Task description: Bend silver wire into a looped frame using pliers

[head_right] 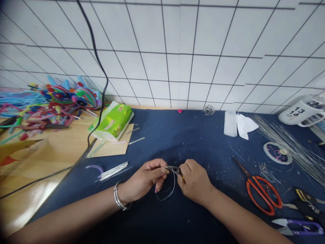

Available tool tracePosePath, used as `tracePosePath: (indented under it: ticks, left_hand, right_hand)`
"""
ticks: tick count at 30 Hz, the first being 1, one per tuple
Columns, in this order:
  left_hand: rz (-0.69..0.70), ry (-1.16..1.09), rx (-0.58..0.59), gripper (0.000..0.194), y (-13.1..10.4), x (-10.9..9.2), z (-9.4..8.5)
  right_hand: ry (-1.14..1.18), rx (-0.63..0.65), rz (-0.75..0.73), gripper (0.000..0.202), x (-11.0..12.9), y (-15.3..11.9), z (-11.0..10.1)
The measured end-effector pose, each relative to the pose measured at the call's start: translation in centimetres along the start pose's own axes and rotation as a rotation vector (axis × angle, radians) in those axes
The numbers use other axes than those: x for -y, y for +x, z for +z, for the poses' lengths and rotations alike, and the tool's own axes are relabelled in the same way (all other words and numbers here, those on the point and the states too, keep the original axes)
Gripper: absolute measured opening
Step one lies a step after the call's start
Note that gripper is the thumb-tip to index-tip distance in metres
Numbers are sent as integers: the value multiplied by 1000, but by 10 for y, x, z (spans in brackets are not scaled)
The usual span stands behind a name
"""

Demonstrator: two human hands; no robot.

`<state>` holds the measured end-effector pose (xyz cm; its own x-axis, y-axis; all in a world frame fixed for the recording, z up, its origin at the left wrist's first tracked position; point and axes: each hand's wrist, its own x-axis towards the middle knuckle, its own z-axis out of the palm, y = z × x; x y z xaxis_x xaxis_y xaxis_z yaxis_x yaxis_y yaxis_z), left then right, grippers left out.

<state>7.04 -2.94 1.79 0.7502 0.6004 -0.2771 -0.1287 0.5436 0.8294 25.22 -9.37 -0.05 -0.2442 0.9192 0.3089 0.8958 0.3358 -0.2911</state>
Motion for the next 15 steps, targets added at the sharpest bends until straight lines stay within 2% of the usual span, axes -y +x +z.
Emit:
tracePosePath:
  ticks: [15]
  left_hand:
    - [-15, -23, 39, 13, -2, 3, -1]
  right_hand:
    - [19, 45, 2, 14, 2, -4, 2]
